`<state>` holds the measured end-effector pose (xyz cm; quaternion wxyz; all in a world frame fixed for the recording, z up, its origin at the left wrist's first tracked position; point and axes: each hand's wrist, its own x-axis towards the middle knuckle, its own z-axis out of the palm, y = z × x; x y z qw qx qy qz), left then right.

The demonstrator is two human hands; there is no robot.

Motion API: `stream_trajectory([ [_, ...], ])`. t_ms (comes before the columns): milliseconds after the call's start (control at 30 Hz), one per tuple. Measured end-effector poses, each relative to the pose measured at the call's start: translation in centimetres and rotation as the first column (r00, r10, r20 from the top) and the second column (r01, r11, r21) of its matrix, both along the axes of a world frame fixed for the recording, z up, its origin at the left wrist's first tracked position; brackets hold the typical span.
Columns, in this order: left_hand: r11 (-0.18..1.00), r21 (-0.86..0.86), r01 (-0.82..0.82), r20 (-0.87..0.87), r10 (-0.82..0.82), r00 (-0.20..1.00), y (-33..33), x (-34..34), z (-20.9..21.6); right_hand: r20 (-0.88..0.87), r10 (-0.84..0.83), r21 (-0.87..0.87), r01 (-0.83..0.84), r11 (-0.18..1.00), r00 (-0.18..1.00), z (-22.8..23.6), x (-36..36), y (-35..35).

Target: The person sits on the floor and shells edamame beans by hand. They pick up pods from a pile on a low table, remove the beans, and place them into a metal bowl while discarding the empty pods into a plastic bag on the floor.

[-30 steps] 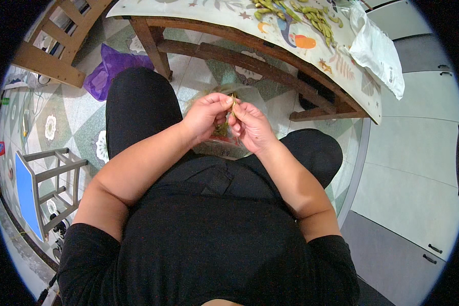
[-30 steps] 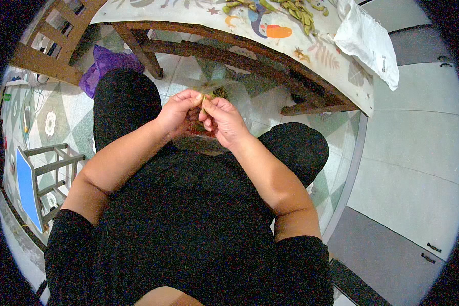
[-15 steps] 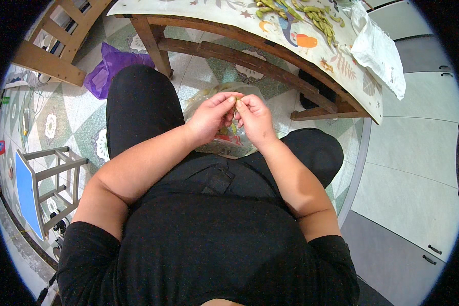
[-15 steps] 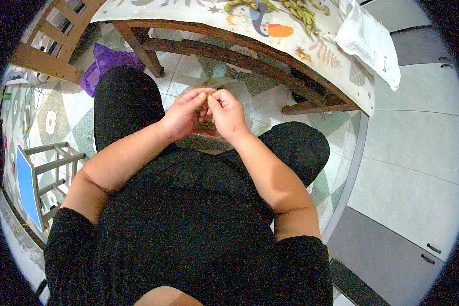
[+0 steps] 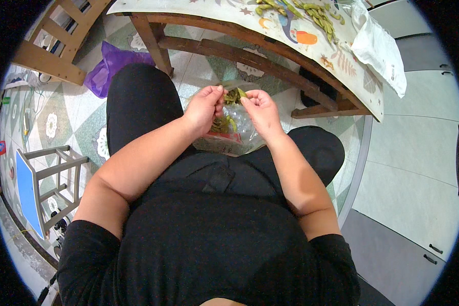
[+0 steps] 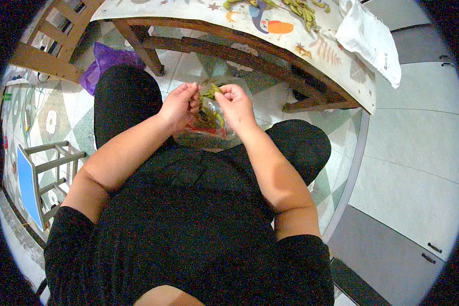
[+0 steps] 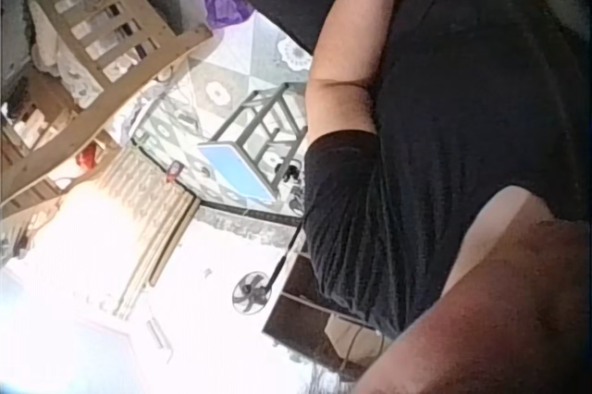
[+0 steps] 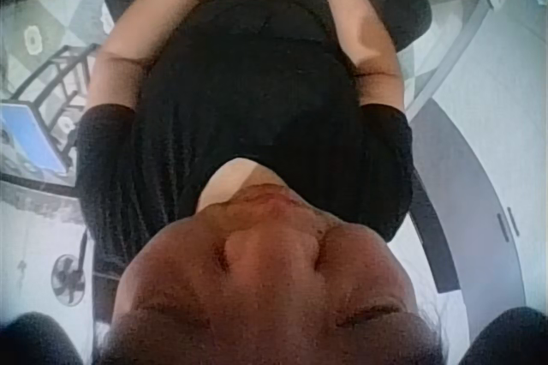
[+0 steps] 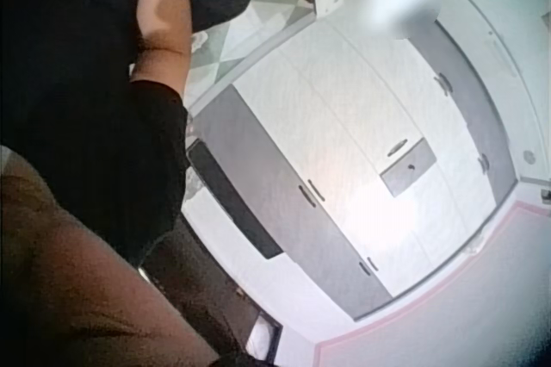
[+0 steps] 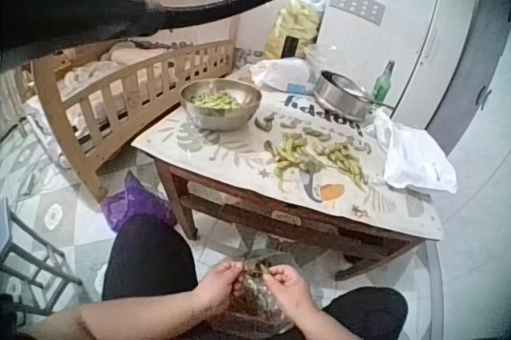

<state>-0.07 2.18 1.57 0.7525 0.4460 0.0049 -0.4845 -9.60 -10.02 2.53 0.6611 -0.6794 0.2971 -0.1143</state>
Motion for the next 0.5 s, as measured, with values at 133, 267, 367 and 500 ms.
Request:
stream_trajectory([
  [133,0.999,-0.004,0.041,-0.066,-0.041,0.997,0.3,0.0,0.3,-0.170,0.102,-0.168,-0.131,0.977,0.980,0.2,-0.6,-1.1],
  [267,0.992,0.045,0.117,-0.045,-0.115,0.992,0.4,0.3,-0.1,-0.206,0.070,-0.273,-0.126,0.954,0.976,1.5,-0.7,-1.2],
  [367,0.990,0.082,0.115,-0.002,-0.115,0.993,-0.1,-0.1,-0.4,0.015,-0.008,-0.383,0.013,0.923,1.000,3.0,-0.1,-1.6],
  [500,0.963,0.089,0.255,0.091,-0.263,0.960,-0.1,0.0,-0.9,0.170,0.043,-0.740,0.099,0.665,0.985,8.9,2.4,-2.3],
])
